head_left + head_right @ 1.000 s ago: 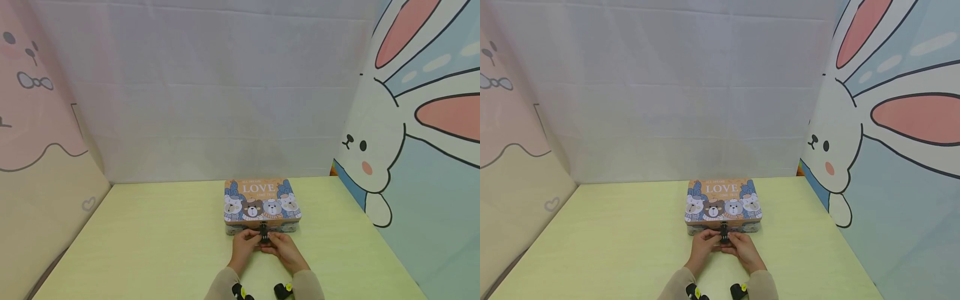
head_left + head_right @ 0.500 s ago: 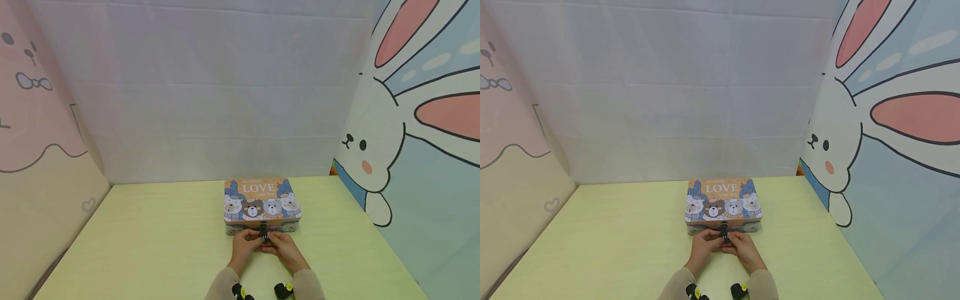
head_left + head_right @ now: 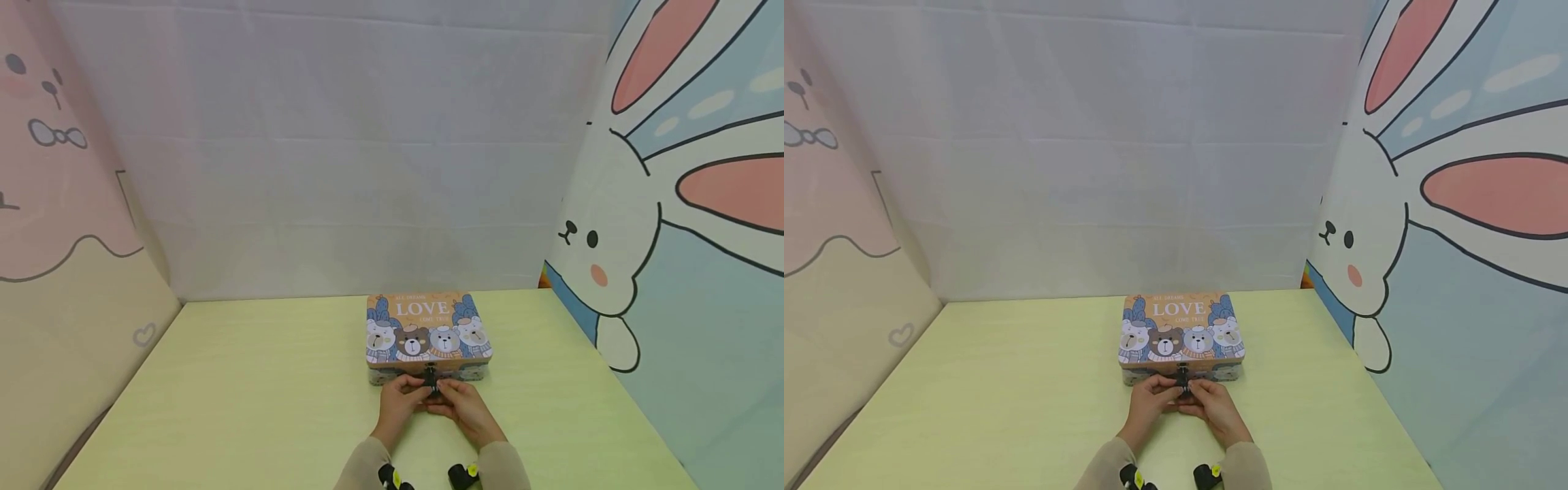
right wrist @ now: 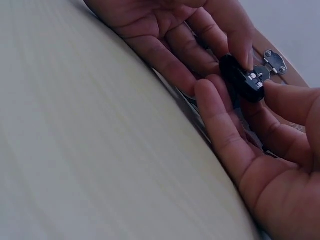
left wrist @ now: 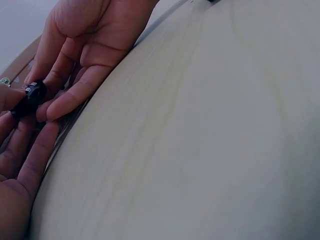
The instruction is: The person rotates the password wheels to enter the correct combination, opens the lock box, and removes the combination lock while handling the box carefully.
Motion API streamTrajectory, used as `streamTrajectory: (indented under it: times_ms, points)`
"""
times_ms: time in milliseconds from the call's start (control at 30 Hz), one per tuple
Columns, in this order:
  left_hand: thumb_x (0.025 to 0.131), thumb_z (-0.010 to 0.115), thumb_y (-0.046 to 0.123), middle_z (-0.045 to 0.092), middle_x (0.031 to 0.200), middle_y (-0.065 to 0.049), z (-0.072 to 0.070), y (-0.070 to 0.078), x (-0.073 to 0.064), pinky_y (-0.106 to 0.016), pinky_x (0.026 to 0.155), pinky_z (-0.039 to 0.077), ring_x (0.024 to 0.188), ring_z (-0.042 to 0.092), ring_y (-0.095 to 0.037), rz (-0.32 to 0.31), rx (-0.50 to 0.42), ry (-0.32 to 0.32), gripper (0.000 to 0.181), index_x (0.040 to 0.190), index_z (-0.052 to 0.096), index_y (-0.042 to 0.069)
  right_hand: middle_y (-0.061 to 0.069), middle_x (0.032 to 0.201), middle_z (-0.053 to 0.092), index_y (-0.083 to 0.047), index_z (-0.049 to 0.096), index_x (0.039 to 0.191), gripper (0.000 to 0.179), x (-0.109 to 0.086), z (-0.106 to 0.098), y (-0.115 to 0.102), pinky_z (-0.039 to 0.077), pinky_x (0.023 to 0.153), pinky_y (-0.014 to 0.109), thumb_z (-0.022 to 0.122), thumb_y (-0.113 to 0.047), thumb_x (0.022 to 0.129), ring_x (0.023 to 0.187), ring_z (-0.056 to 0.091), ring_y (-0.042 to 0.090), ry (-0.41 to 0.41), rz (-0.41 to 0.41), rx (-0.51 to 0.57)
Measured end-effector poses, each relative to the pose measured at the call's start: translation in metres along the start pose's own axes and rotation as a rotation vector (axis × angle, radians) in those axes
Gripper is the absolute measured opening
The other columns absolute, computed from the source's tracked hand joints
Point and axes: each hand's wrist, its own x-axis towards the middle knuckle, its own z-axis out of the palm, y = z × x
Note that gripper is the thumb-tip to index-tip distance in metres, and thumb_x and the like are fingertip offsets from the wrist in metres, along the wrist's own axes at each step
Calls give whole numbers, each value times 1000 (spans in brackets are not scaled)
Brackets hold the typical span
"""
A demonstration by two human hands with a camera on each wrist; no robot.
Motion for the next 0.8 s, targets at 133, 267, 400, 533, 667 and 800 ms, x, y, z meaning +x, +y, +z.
streamTrajectory:
  times_ms: [133,267,400,533,667,800]
  points:
    - [81,71,-9,72,86,-19,-1,-1,1,-36,62,62,74,71,-27,-7,-18,-7,18,94,64,-19,8,102,66,21,49,127,35,0,0,0,58,84,32,43,-7,106,88,68,17,-6,-6,3]
    - [83,71,-6,72,84,-16,-1,0,1,-35,62,62,70,70,-23,-10,-9,-7,17,94,64,-18,8,102,66,20,51,126,34,0,0,0,59,84,32,44,-6,106,88,68,17,-3,-6,9]
    - [84,69,-5,72,82,-12,-2,4,0,-35,61,62,66,66,-16,-18,-17,-10,17,93,65,-18,8,102,66,19,52,126,34,0,0,-1,59,83,32,44,-7,106,86,68,17,9,0,14]
    - [81,66,-8,71,86,-16,-2,4,0,-39,64,62,71,67,-18,-9,-25,-21,19,95,63,-21,8,101,67,17,55,125,33,0,0,-2,59,83,32,46,-9,106,86,68,17,20,8,14]
    - [78,68,-10,72,90,-18,-3,-12,7,-36,62,62,72,67,-16,-9,-8,-10,20,96,65,-19,7,99,66,13,59,119,28,0,0,-2,59,82,32,46,-8,106,86,68,17,21,11,14]
    - [81,72,-5,72,89,-13,-3,-27,15,-30,60,61,72,66,-12,-22,-8,9,18,96,68,-15,7,99,65,9,61,114,23,0,0,-2,59,82,32,46,-6,105,86,68,17,15,9,13]
